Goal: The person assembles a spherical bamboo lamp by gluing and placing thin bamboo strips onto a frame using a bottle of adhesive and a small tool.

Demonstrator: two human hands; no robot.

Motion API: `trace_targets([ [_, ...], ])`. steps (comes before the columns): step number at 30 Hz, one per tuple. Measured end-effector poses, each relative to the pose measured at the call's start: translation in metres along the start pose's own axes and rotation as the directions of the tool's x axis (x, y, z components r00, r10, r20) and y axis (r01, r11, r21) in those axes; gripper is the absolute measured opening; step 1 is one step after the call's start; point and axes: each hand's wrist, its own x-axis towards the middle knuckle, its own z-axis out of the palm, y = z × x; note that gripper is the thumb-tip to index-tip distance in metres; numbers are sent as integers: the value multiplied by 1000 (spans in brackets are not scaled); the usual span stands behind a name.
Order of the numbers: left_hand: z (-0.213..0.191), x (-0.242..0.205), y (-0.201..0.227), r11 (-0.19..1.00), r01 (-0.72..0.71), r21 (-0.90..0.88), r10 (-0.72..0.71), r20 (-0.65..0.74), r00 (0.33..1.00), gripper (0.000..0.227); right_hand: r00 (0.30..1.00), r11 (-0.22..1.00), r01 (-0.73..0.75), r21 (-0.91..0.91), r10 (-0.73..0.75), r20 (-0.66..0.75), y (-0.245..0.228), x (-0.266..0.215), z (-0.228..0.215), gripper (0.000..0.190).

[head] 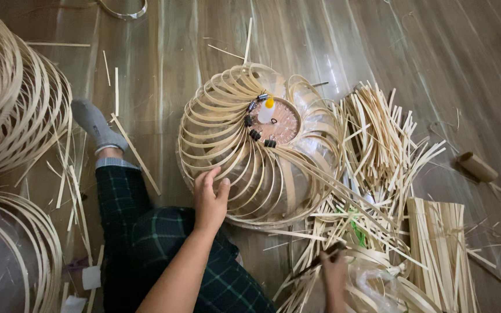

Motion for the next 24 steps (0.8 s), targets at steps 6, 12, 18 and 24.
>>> trace_targets([
  [6,-4,-19,-1,983,166,-79,-170,-56,984,51,987,827,145,543,-79,-143,2,-5,-95,30],
  [12,1,-27,5,636,575,-515,-582,169,796,78,947,347,317,883,-165,-275,-67,-63,-170,22],
  [18,-5,-30,-12,467,649,-601,-660,252,708,81,900,519,220,826,-435,34,-107,-102,-151,17],
  [24,4,-24,-22,385,556,-737,-615,244,750,79,760,583,311,751,-627,171,-138,-139,-91,21],
])
